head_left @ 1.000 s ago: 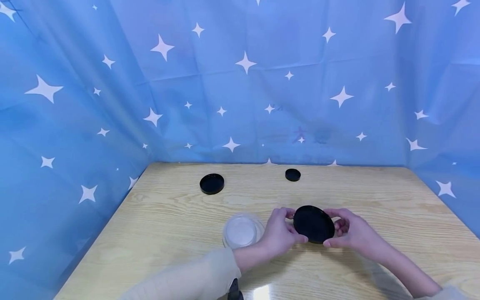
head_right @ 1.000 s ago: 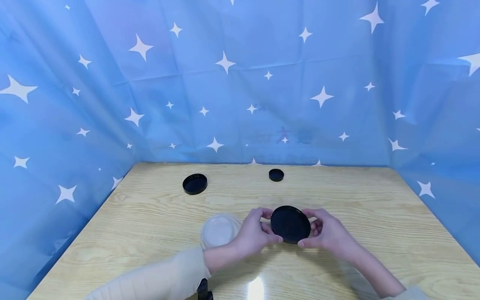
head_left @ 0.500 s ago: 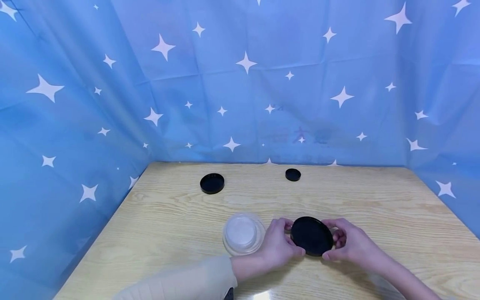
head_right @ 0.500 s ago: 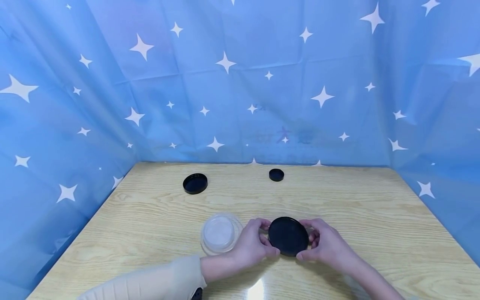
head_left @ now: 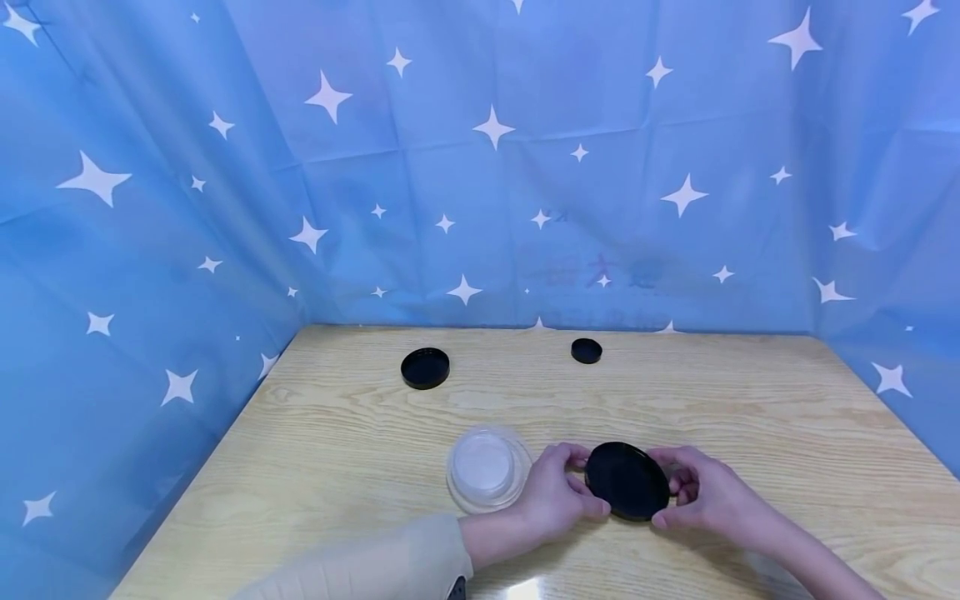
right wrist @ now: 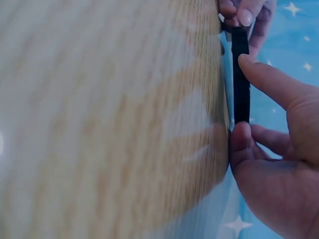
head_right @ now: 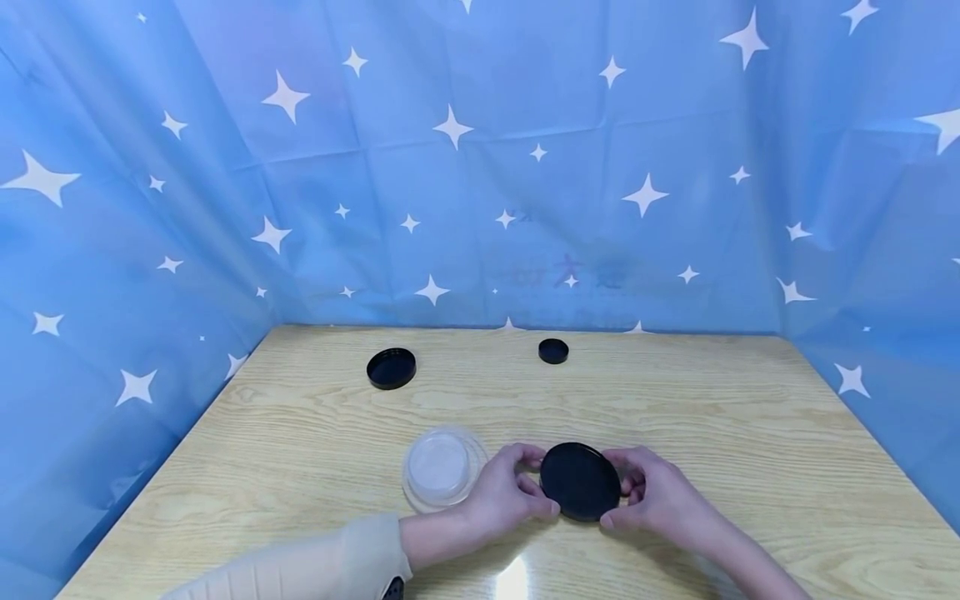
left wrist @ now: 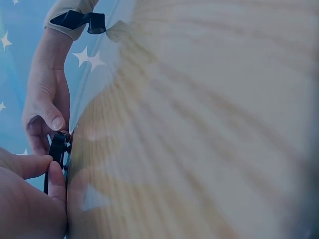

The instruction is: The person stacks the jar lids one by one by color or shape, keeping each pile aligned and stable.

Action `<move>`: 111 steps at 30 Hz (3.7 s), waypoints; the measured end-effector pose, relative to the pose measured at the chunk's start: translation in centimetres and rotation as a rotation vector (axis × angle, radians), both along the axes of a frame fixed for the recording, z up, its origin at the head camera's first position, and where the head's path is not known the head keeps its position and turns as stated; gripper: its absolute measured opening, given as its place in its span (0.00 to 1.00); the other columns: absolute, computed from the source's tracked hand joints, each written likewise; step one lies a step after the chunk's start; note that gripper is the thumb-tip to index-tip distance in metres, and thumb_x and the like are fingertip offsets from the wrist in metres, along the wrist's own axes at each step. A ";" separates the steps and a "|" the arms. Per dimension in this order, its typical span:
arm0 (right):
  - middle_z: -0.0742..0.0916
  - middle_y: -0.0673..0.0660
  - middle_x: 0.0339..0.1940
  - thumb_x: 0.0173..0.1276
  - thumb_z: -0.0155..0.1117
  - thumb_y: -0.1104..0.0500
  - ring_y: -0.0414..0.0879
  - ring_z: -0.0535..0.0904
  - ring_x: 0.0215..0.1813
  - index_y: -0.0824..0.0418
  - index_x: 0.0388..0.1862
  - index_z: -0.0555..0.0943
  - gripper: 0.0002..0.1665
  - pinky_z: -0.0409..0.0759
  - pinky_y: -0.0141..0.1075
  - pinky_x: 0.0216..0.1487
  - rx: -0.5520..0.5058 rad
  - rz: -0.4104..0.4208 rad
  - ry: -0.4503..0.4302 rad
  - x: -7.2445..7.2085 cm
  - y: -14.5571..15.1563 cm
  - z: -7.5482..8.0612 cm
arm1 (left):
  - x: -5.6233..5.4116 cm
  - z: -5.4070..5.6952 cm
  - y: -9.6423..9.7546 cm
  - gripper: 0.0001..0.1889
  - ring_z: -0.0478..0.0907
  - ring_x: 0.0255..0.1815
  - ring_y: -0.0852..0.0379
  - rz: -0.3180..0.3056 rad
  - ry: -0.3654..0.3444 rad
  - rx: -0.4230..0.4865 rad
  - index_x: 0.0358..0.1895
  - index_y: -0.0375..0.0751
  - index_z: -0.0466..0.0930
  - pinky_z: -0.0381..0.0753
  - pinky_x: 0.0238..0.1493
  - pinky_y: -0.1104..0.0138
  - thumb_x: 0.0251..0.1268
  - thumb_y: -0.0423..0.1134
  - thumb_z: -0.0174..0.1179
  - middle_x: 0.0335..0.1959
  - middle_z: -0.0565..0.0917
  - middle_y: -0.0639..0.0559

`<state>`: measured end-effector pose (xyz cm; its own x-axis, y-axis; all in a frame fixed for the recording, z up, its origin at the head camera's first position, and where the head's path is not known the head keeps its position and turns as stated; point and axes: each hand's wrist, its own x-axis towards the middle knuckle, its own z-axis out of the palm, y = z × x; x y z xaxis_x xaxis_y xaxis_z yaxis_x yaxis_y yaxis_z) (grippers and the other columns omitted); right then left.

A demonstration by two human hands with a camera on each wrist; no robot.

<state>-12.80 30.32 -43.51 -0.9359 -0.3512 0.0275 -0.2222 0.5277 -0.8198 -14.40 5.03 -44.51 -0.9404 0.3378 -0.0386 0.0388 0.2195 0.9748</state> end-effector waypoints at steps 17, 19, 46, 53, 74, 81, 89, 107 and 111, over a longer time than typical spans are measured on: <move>0.79 0.59 0.42 0.50 0.83 0.68 0.39 0.73 0.36 0.80 0.67 0.69 0.48 0.77 0.31 0.32 -0.003 0.019 -0.016 -0.4 0.3 0.0 | 0.1 0.2 0.2 0.32 0.81 0.25 0.66 0.020 0.029 -0.040 0.54 0.38 0.79 0.79 0.38 0.73 0.40 0.21 0.77 0.41 0.78 0.58; 0.79 0.59 0.42 0.50 0.83 0.68 0.39 0.73 0.36 0.80 0.67 0.69 0.48 0.78 0.31 0.32 0.002 0.016 -0.007 -0.4 0.3 -0.1 | 0.0 0.2 0.4 0.32 0.80 0.25 0.67 0.026 0.028 -0.047 0.54 0.38 0.79 0.78 0.40 0.74 0.39 0.21 0.77 0.41 0.78 0.58; 0.71 0.71 0.58 0.62 0.76 0.66 0.43 0.79 0.35 0.80 0.75 0.55 0.52 0.81 0.36 0.33 -0.072 0.165 -0.119 -2.1 1.2 2.3 | -0.3 2.6 -0.2 0.34 0.77 0.41 0.58 0.073 -0.115 0.095 0.55 0.41 0.79 0.79 0.41 0.67 0.36 0.21 0.75 0.47 0.77 0.51; 0.73 0.73 0.63 0.69 0.71 0.61 0.44 0.81 0.42 0.77 0.77 0.56 0.47 0.82 0.36 0.40 0.004 0.162 -0.099 -4.1 0.1 4.7 | -2.6 5.4 -3.2 0.34 0.83 0.39 0.55 -0.013 -0.172 0.288 0.62 0.38 0.74 0.83 0.44 0.65 0.48 0.21 0.71 0.55 0.74 0.45; 0.81 0.65 0.61 0.75 0.68 0.53 0.53 0.81 0.53 0.65 0.74 0.71 0.34 0.81 0.46 0.49 0.117 0.111 0.084 -12.4 -7.7 7.2 | -9.0 7.9 -17.1 0.36 0.79 0.47 0.51 0.285 -0.036 0.254 0.71 0.34 0.67 0.84 0.40 0.64 0.57 0.23 0.68 0.57 0.70 0.40; 0.83 0.64 0.55 0.73 0.69 0.53 0.52 0.83 0.48 0.68 0.73 0.71 0.36 0.83 0.53 0.50 0.127 0.182 0.037 -15.6 -10.0 7.5 | -11.0 6.2 -20.7 0.37 0.79 0.43 0.53 0.348 -0.011 0.149 0.73 0.36 0.64 0.84 0.42 0.63 0.61 0.26 0.68 0.61 0.67 0.39; 0.81 0.67 0.57 0.68 0.74 0.58 0.56 0.82 0.54 0.66 0.73 0.71 0.38 0.83 0.46 0.53 0.103 0.253 -0.007 -17.5 -14.3 6.7 | -13.4 4.2 -24.7 0.38 0.78 0.40 0.51 0.402 -0.051 0.112 0.76 0.35 0.59 0.85 0.39 0.66 0.65 0.28 0.68 0.65 0.65 0.35; 0.79 0.69 0.61 0.65 0.75 0.63 0.57 0.82 0.55 0.65 0.76 0.68 0.43 0.83 0.45 0.54 -0.003 0.220 -0.061 -20.5 -20.0 4.1 | -14.6 2.3 -27.0 0.40 0.79 0.41 0.56 0.331 -0.030 0.109 0.77 0.32 0.56 0.86 0.43 0.61 0.67 0.30 0.68 0.63 0.66 0.34; 0.80 0.68 0.60 0.65 0.76 0.62 0.58 0.82 0.57 0.67 0.75 0.67 0.43 0.84 0.43 0.53 -0.014 0.224 -0.087 -20.9 -20.7 3.2 | -14.6 2.0 -27.4 0.41 0.80 0.44 0.51 0.299 -0.049 0.112 0.78 0.31 0.53 0.86 0.46 0.59 0.67 0.28 0.67 0.66 0.63 0.30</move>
<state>-33.71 9.59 -40.32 -0.8339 -0.5502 -0.0432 -0.2606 0.4616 -0.8479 -29.02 -22.33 -42.55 -0.9966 0.0513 -0.0647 -0.0591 0.1050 0.9927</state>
